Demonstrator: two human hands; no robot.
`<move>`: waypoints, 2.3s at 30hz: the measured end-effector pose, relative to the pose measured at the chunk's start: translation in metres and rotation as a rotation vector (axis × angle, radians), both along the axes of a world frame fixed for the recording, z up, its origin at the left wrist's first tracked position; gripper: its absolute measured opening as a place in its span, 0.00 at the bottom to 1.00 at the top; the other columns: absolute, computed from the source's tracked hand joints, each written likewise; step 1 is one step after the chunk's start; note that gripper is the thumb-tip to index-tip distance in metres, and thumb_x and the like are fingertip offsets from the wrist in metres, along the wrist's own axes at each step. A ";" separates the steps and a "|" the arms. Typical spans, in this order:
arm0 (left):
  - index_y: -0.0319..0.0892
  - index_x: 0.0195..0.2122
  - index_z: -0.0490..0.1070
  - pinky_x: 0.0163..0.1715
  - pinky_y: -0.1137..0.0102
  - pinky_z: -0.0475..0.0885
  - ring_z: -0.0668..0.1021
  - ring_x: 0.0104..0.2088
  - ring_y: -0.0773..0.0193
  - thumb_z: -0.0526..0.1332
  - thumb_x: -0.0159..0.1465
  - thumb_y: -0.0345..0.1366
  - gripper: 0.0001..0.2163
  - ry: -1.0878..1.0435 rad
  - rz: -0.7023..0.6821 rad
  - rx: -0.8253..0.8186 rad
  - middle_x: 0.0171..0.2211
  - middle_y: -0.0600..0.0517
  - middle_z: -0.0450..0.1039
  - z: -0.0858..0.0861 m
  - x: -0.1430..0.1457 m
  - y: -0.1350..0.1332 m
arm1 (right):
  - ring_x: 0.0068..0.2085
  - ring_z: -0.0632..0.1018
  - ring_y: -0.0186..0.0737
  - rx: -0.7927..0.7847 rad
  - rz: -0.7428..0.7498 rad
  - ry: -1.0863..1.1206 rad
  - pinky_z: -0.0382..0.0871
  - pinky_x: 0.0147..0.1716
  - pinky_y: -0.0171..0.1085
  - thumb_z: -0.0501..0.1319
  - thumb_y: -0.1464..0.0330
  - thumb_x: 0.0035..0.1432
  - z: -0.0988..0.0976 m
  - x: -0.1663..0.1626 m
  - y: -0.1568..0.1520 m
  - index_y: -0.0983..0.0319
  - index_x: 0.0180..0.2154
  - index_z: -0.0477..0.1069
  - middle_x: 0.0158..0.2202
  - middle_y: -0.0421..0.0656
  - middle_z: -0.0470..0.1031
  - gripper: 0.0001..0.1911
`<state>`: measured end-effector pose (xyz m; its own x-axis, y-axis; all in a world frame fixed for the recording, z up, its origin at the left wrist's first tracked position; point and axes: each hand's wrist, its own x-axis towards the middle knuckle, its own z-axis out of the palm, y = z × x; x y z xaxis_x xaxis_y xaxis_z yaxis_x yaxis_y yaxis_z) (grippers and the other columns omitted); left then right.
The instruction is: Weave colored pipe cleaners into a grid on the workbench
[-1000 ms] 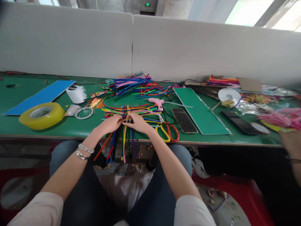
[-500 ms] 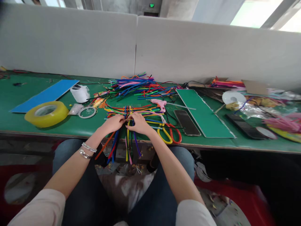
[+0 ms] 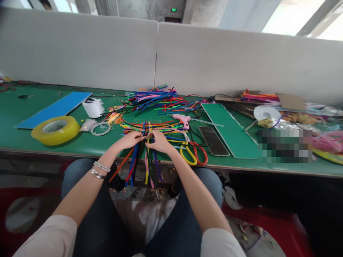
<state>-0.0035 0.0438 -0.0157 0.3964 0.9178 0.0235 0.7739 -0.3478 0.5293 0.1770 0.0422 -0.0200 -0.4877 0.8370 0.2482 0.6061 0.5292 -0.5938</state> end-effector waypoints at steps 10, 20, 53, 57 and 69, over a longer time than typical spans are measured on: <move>0.40 0.34 0.66 0.35 0.69 0.64 0.71 0.37 0.60 0.45 0.66 0.35 0.12 0.118 -0.086 0.112 0.35 0.48 0.66 0.002 0.006 -0.013 | 0.38 0.72 0.41 0.009 0.070 0.048 0.64 0.40 0.40 0.63 0.67 0.46 0.001 0.004 0.003 0.61 0.34 0.67 0.36 0.42 0.71 0.11; 0.42 0.30 0.64 0.35 0.68 0.64 0.70 0.36 0.62 0.47 0.65 0.36 0.10 0.022 -0.119 0.088 0.33 0.50 0.63 -0.003 0.001 -0.004 | 0.38 0.73 0.39 -0.048 0.082 0.145 0.65 0.39 0.39 0.62 0.70 0.44 -0.003 0.005 0.006 0.61 0.35 0.67 0.35 0.41 0.72 0.12; 0.40 0.33 0.70 0.34 0.74 0.63 0.70 0.34 0.64 0.45 0.63 0.43 0.17 0.112 -0.239 -0.293 0.33 0.51 0.72 0.036 -0.016 -0.022 | 0.49 0.68 0.44 0.018 0.110 -0.073 0.56 0.52 0.46 0.59 0.64 0.54 0.004 0.009 0.000 0.59 0.37 0.69 0.40 0.43 0.70 0.08; 0.40 0.32 0.70 0.30 0.74 0.62 0.70 0.31 0.64 0.49 0.61 0.45 0.16 0.123 -0.233 -0.301 0.33 0.51 0.72 0.035 -0.017 -0.022 | 0.49 0.68 0.43 -0.015 0.169 -0.073 0.56 0.53 0.46 0.59 0.66 0.53 0.008 0.013 0.002 0.59 0.38 0.70 0.40 0.43 0.70 0.09; 0.42 0.28 0.67 0.24 0.72 0.58 0.68 0.26 0.66 0.54 0.56 0.48 0.14 0.163 -0.187 -0.247 0.27 0.53 0.70 0.027 -0.009 -0.025 | 0.50 0.67 0.45 -0.009 0.138 -0.116 0.56 0.51 0.47 0.62 0.68 0.47 0.007 0.011 -0.001 0.58 0.39 0.68 0.42 0.43 0.68 0.14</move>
<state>-0.0125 0.0189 0.0114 0.5384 0.7991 -0.2675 0.7901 -0.3684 0.4899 0.1879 0.0414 -0.0130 -0.6228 0.7622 0.1765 0.5931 0.6071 -0.5287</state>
